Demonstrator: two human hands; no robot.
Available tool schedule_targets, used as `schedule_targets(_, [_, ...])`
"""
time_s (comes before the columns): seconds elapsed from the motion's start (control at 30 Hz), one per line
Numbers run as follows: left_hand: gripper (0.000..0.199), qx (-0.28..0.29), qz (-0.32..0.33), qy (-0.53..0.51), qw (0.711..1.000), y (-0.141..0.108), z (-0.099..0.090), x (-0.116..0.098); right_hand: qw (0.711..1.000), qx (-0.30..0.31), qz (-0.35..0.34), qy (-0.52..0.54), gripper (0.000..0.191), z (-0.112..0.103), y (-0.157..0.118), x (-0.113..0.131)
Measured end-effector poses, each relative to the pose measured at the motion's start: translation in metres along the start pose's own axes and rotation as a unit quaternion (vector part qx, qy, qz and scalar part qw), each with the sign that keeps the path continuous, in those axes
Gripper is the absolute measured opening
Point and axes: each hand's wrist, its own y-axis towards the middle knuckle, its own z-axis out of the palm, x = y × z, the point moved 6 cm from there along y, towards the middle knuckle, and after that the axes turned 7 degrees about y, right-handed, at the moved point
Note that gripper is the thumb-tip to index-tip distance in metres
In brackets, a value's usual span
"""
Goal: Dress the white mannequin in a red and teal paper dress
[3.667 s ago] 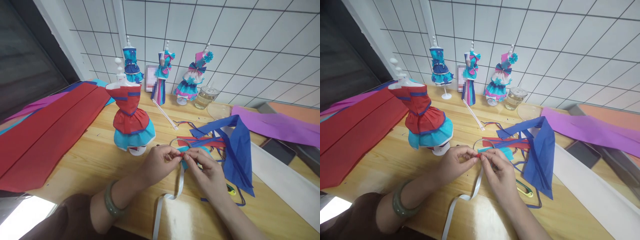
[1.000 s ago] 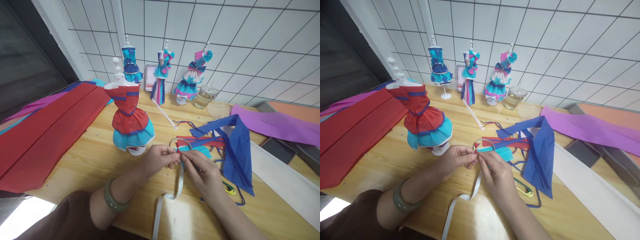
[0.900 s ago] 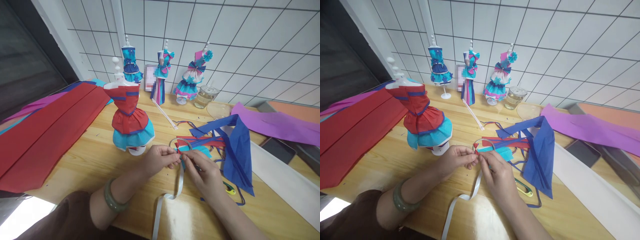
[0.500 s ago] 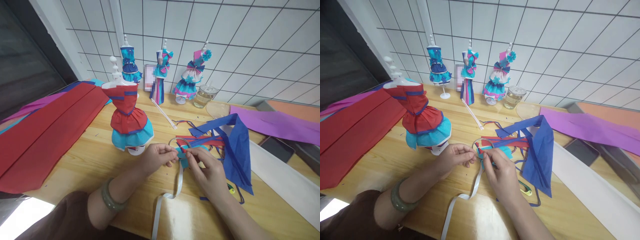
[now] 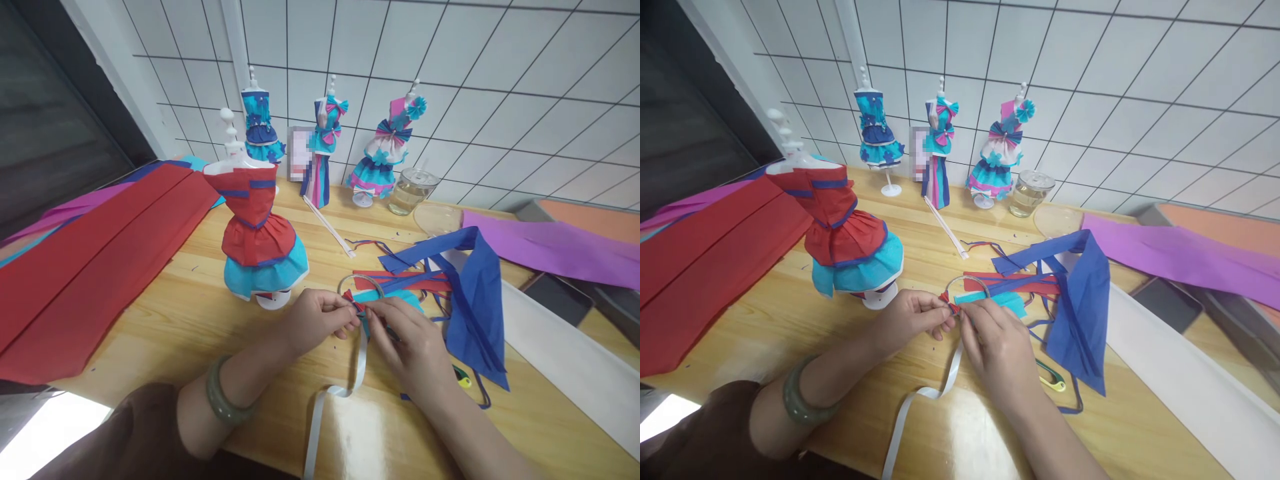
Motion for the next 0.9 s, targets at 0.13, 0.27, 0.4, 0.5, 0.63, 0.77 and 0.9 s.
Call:
schedule_targets(0.13, [0.018, 0.0, -0.001, 0.017, 1.0, -0.0009, -0.0002, -0.0019, 1.0, 0.0, -0.003, -0.007, 0.015, 0.0, -0.0001, -0.0003])
schedule_targets(0.27, [0.018, 0.006, -0.01, 0.012, 1.0, -0.0015, 0.0007, -0.0022, 1.0, 0.0, -0.008, -0.014, 0.015, -0.0004, 0.0006, 0.0016])
schedule_targets(0.4, [0.014, 0.003, -0.006, 0.018, 1.0, -0.0007, 0.0006, -0.0013, 1.0, 0.004, -0.009, -0.02, 0.015, -0.0002, 0.0011, 0.0037])
schedule_targets(0.5, [0.013, -0.001, -0.008, 0.028, 1.0, 0.0, -0.0002, 0.0001, 0.999, -0.001, -0.018, -0.029, 0.014, -0.0005, 0.0008, 0.0041])
schedule_targets(0.63, [0.012, 0.012, -0.014, 0.03, 0.999, -0.0004, 0.0002, 0.0029, 0.999, -0.006, -0.026, -0.047, 0.014, -0.0019, 0.0004, 0.0021])
schedule_targets(0.77, [0.011, 0.038, -0.018, 0.038, 0.998, -0.002, 0.0022, 0.0049, 0.997, -0.001, -0.042, -0.067, 0.013, -0.0036, 0.0007, 0.002])
schedule_targets(0.9, [0.012, 0.06, -0.036, 0.03, 0.997, -0.0022, 0.0039, 0.0044, 0.995, 0.001, -0.055, -0.081, 0.013, -0.0047, 0.001, 0.0027])
